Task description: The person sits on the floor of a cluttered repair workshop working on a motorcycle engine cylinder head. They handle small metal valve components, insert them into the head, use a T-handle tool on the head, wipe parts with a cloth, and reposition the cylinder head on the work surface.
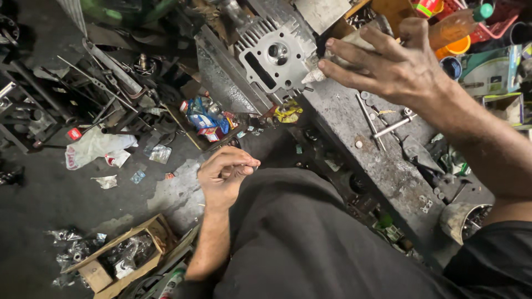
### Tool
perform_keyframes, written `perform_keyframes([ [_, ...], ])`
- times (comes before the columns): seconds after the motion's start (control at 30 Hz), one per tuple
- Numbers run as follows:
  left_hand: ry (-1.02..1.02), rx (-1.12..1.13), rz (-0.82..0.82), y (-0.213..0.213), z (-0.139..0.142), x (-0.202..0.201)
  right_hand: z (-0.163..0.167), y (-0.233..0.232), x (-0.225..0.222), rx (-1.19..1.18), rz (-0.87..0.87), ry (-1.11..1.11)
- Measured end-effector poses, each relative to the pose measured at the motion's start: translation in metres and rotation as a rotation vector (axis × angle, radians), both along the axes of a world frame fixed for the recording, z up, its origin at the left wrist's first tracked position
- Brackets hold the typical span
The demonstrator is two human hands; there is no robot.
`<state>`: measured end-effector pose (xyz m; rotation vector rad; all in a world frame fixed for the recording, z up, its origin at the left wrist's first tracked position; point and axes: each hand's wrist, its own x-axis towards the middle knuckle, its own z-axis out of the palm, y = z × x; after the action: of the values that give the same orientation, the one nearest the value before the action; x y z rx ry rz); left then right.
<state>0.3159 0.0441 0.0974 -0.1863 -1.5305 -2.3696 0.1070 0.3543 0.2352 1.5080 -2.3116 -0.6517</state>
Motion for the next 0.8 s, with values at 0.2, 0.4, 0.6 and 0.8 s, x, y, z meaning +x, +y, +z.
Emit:
perform_keyframes([
  [0.2,-0.034,-0.007,0.012,-0.004,-0.007,0.004,-0.003,-0.001,-0.004,-0.137,0.104,0.068],
  [0.4,-0.037,-0.082,-0.008,-0.004,-0.004,-0.002,0.005,0.000,0.004,-0.173,0.104,0.071],
  [0.6,-0.045,-0.075,-0.055,0.000,-0.001,-0.008,0.003,-0.002,0.003,-0.032,0.056,0.188],
  [0.8,-0.038,-0.143,-0.052,0.000,0.002,-0.011,0.014,-0.011,-0.001,-0.069,0.147,0.242],
])
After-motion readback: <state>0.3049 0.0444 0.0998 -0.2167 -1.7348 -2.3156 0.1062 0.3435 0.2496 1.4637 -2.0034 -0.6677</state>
